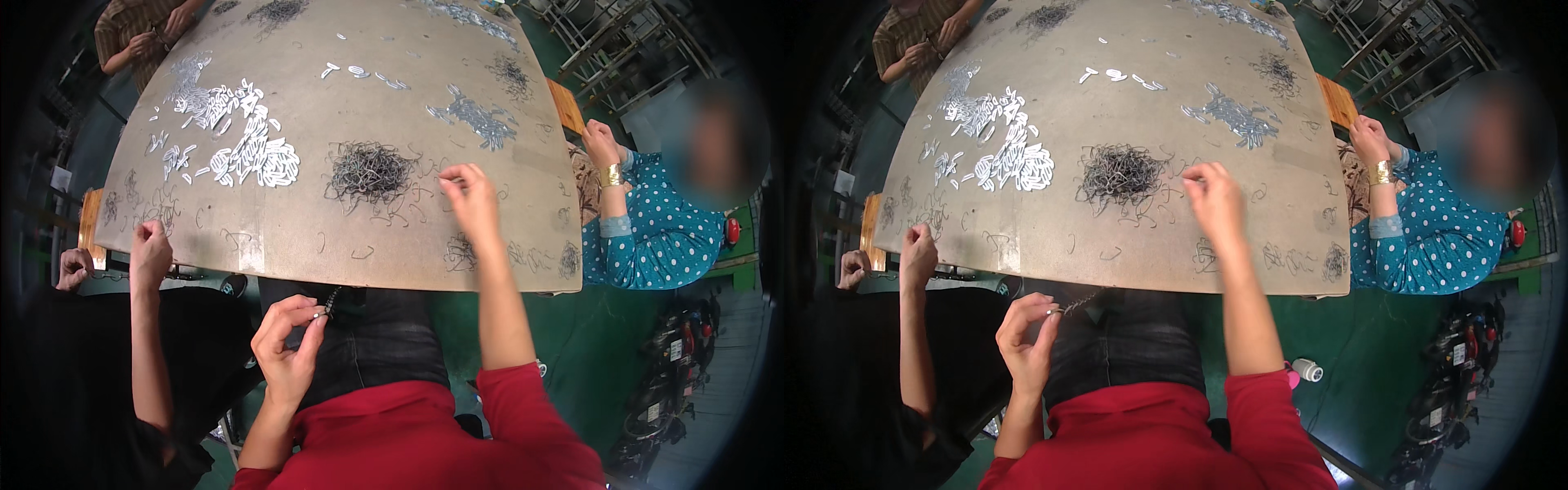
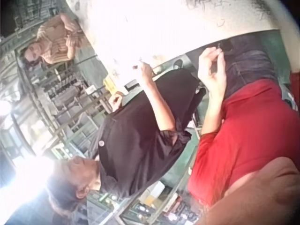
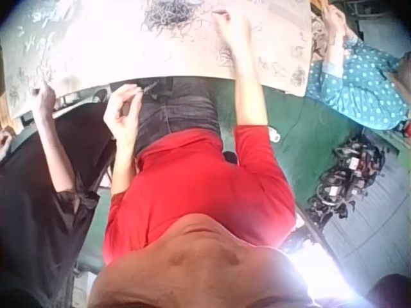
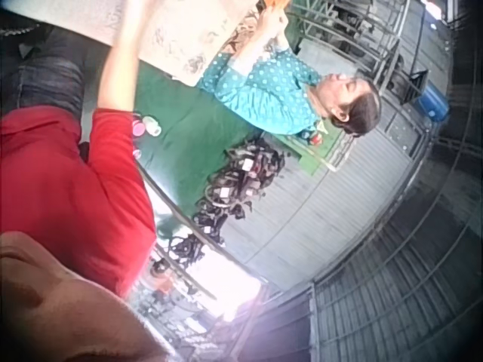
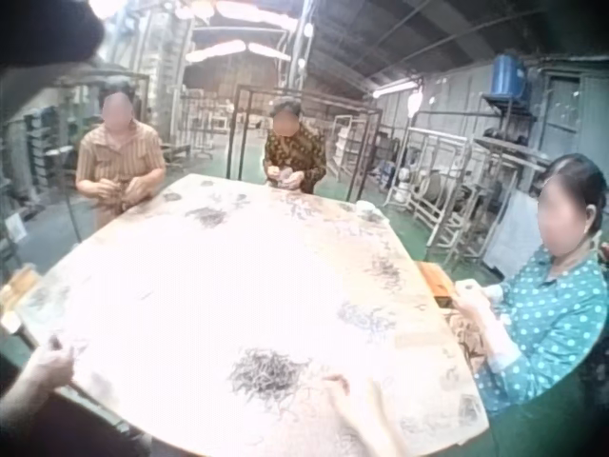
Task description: The person joins small metal links together by hand to form a chain at a large work table while others perform similar tasks.
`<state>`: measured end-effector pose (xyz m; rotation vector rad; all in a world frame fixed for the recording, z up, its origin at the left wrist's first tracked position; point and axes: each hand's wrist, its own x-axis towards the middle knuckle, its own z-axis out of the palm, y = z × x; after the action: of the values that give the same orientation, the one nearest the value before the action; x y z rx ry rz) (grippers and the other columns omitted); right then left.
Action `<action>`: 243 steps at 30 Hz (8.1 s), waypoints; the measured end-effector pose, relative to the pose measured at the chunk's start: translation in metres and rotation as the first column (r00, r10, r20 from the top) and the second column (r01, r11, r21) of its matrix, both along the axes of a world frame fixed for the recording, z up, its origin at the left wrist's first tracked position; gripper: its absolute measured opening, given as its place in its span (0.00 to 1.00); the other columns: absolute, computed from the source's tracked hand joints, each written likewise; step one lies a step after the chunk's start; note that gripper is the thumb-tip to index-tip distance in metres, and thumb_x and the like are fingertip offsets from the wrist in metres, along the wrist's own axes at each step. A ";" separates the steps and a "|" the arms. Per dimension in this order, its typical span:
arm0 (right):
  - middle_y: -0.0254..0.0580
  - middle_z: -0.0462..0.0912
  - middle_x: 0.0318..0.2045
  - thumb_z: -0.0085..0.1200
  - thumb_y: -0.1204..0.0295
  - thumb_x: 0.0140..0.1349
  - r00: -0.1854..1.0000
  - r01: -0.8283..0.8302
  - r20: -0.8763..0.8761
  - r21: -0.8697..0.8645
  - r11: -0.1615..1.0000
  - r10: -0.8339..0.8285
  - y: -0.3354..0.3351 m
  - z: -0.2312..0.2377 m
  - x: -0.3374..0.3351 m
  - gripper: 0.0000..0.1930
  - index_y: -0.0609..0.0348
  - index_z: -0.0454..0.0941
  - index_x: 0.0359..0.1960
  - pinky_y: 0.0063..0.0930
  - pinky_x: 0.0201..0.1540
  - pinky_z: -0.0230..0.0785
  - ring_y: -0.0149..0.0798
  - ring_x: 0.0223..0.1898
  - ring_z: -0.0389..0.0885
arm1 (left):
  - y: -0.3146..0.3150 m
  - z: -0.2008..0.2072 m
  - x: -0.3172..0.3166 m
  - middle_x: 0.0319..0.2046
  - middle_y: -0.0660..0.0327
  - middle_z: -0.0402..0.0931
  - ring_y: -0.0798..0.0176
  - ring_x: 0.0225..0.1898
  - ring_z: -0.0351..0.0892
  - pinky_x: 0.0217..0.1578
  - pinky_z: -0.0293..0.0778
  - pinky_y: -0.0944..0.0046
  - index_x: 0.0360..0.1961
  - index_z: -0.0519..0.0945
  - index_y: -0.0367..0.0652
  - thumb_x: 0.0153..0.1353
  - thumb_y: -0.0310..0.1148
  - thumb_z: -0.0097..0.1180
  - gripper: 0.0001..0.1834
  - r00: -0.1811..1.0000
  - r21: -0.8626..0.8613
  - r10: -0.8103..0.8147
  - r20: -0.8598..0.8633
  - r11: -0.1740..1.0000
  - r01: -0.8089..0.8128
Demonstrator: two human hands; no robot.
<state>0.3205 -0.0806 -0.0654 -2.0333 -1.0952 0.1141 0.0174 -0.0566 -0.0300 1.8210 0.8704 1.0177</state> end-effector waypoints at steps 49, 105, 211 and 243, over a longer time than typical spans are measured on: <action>0.43 0.78 0.32 0.54 0.83 0.56 0.367 -0.099 -0.849 0.371 0.923 0.381 -0.027 0.031 -0.174 0.09 0.64 0.66 0.35 0.18 0.33 0.73 0.28 0.32 0.79 | 0.011 -0.015 0.003 0.33 0.57 0.77 0.70 0.27 0.76 0.27 0.73 0.73 0.31 0.78 0.33 0.49 0.16 0.59 0.07 0.990 -0.139 0.089 0.110 0.988 -0.073; 0.43 0.81 0.30 0.58 0.85 0.50 0.821 -0.175 -0.415 0.471 0.864 0.393 -0.031 0.007 -0.192 0.09 0.64 0.72 0.30 0.23 0.35 0.77 0.30 0.32 0.81 | 0.013 0.006 0.007 0.32 0.58 0.77 0.72 0.30 0.76 0.31 0.72 0.75 0.31 0.80 0.33 0.49 0.14 0.58 0.08 0.991 -0.215 0.046 0.122 0.976 -0.019; 0.41 0.77 0.30 0.56 0.87 0.51 0.756 -0.216 -0.444 0.525 0.823 0.481 -0.037 0.011 -0.189 0.09 0.63 0.68 0.27 0.19 0.28 0.74 0.27 0.28 0.77 | 0.011 0.010 0.006 0.33 0.58 0.80 0.72 0.34 0.77 0.37 0.73 0.73 0.32 0.80 0.33 0.53 0.21 0.59 0.05 0.999 -0.353 0.042 0.026 0.935 -0.030; 0.53 0.78 0.44 0.58 0.76 0.46 0.813 -0.469 0.244 -0.263 0.843 0.529 0.107 -0.022 -0.009 0.23 0.67 0.73 0.47 0.36 0.53 0.65 0.48 0.46 0.76 | -0.010 -0.047 0.029 0.22 0.57 0.75 0.56 0.25 0.76 0.27 0.70 0.59 0.20 0.76 0.38 0.43 0.30 0.61 0.07 0.949 0.088 0.170 0.264 0.976 -0.200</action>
<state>0.3115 0.0260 -0.0877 -1.9136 -1.8777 0.1803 0.0459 -0.0668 -0.0772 1.6745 0.8503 1.4128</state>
